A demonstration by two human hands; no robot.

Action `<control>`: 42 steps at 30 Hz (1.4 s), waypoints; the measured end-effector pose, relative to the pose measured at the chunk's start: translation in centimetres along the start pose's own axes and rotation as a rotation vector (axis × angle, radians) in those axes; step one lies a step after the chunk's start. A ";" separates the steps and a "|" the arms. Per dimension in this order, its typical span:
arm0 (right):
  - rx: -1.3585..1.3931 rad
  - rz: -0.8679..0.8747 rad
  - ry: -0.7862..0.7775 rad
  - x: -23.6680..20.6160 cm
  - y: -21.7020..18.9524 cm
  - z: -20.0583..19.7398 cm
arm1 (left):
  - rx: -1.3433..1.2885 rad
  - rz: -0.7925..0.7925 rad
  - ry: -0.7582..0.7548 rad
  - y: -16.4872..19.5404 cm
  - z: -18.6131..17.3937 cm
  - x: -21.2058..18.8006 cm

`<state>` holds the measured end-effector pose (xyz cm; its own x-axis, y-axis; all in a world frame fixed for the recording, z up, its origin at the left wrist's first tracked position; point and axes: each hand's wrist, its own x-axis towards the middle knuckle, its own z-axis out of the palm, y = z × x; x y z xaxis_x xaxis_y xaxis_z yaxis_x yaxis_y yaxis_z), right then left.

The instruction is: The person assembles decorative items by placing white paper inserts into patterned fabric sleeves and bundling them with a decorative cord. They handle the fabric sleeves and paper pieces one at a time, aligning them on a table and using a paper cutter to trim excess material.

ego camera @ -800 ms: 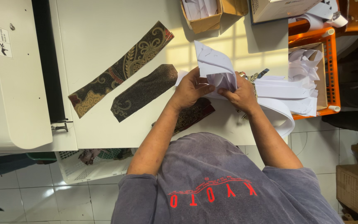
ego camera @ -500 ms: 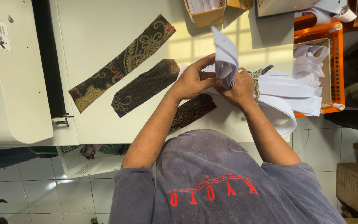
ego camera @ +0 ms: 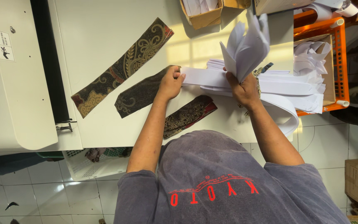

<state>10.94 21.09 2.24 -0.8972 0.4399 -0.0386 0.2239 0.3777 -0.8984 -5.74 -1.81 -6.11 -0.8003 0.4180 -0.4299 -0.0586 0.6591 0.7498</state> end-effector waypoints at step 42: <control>-0.259 -0.152 -0.041 -3.0 -7.9 2.5 | -0.267 0.365 -0.241 11.0 -7.7 -11.1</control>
<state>10.94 14.70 8.34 -0.9414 0.3309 0.0655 0.1703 0.6340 -0.7543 -2.09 -4.04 10.77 -0.6382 0.7444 -0.1965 0.0236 0.2741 0.9614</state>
